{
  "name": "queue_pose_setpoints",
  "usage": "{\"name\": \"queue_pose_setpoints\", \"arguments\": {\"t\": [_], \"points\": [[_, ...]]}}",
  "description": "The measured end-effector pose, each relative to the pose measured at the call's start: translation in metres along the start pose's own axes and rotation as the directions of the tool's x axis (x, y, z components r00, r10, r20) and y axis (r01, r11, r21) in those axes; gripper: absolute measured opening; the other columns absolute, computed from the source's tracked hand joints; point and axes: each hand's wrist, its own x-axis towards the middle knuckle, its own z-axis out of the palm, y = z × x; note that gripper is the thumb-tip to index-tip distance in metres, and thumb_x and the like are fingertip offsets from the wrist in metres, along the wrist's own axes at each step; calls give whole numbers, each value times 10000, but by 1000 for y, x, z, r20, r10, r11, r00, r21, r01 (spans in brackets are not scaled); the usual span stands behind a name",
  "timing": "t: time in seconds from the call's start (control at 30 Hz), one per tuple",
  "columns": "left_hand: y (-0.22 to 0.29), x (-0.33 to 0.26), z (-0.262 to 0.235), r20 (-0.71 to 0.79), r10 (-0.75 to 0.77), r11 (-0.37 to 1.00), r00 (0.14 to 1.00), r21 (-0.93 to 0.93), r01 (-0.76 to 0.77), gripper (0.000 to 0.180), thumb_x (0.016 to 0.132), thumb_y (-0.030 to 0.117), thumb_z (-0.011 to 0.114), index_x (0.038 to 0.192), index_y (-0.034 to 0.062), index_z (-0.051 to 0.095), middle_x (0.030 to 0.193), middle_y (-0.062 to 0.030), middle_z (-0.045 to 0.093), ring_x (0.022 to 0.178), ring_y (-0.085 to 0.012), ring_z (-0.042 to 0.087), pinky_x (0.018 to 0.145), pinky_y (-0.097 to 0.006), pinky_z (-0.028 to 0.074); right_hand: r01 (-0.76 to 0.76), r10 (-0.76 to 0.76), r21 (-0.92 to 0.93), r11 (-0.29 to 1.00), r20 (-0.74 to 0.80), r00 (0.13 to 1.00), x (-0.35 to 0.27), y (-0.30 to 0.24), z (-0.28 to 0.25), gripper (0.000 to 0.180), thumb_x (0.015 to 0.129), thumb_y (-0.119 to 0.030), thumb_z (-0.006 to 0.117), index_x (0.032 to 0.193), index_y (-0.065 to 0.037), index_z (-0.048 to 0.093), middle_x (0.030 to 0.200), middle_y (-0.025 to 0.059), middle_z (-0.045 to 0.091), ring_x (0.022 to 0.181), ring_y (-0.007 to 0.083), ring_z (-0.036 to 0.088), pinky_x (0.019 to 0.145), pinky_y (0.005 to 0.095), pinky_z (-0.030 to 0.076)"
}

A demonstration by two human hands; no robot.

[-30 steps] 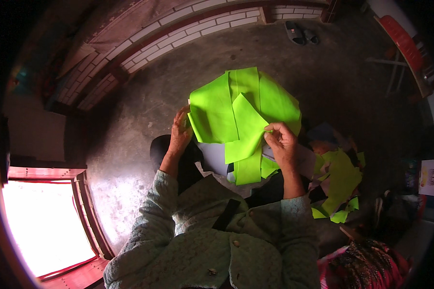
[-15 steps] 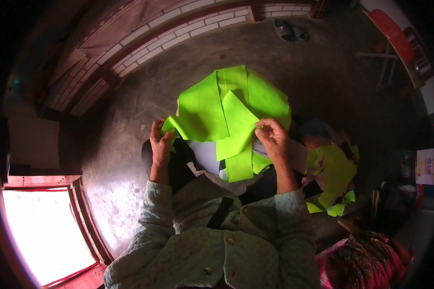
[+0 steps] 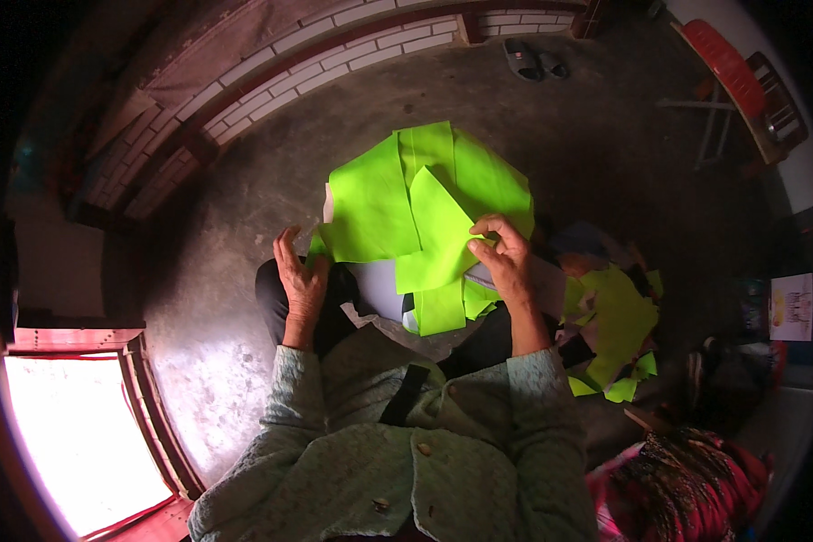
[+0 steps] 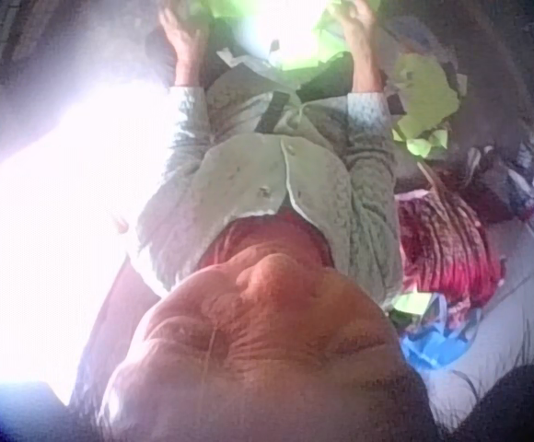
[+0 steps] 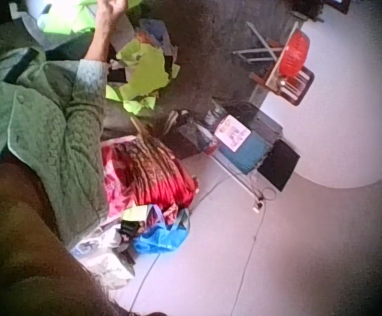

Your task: The person sits on the floor and sorts through a pile of fabric pieces, including neon green, white, black, and gray. They pick up individual pieces, unfold them, and place them back into the pile repeatedly.

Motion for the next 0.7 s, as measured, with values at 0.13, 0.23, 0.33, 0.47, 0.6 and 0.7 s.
{"name": "queue_pose_setpoints", "arguments": {"t": [0.13,0.23,0.33,0.47,0.6,0.7], "points": [[7,1,1,-1,87,996,996,-15,-87,456,729,36,610,1179,73,545,1237,-195,512,1172,-385,476,1021,-445,369,-8,10,26,1000,-45,999,-3,-4,0,150,823,20,628,961,-26,592,995,15,517,968,107,493,880,244,384],[13,1,1,148,225,974,963,-29,-223,351,747,58,621,1099,62,620,1229,-174,537,1149,-371,496,1005,-438,386,79,-80,-18,997,-82,993,-7,-15,1,142,833,3,628,966,-30,587,1003,16,512,964,107,487,876,243,383],[14,-6,5,292,254,966,922,-131,-225,341,750,72,625,1091,64,624,1197,-161,561,1117,-362,515,983,-438,397,160,-173,-143,977,-84,981,-4,-43,2,93,842,-16,620,923,-32,576,1003,19,491,947,109,476,864,244,384],[14,-6,5,265,240,967,934,-145,-207,314,729,124,642,1041,83,639,1146,-115,581,1064,-328,537,942,-431,399,172,-176,-163,971,-9,984,16,-83,6,77,828,-20,621,888,-28,575,983,26,487,901,107,469,840,244,386],[11,-5,5,262,239,963,935,-188,-194,299,768,145,618,1057,71,637,1170,-133,578,1080,-336,533,953,-425,398,199,-174,-77,977,249,953,41,-114,38,98,815,-30,633,899,-32,583,985,30,501,927,109,477,843,247,378],[6,-7,5,251,213,969,944,-181,-170,301,793,158,605,1075,55,629,1200,-152,572,1093,-350,530,958,-425,401,137,-191,160,978,401,896,51,-136,64,118,792,-26,646,892,-56,592,1013,44,514,937,111,476,864,255,365]]}}
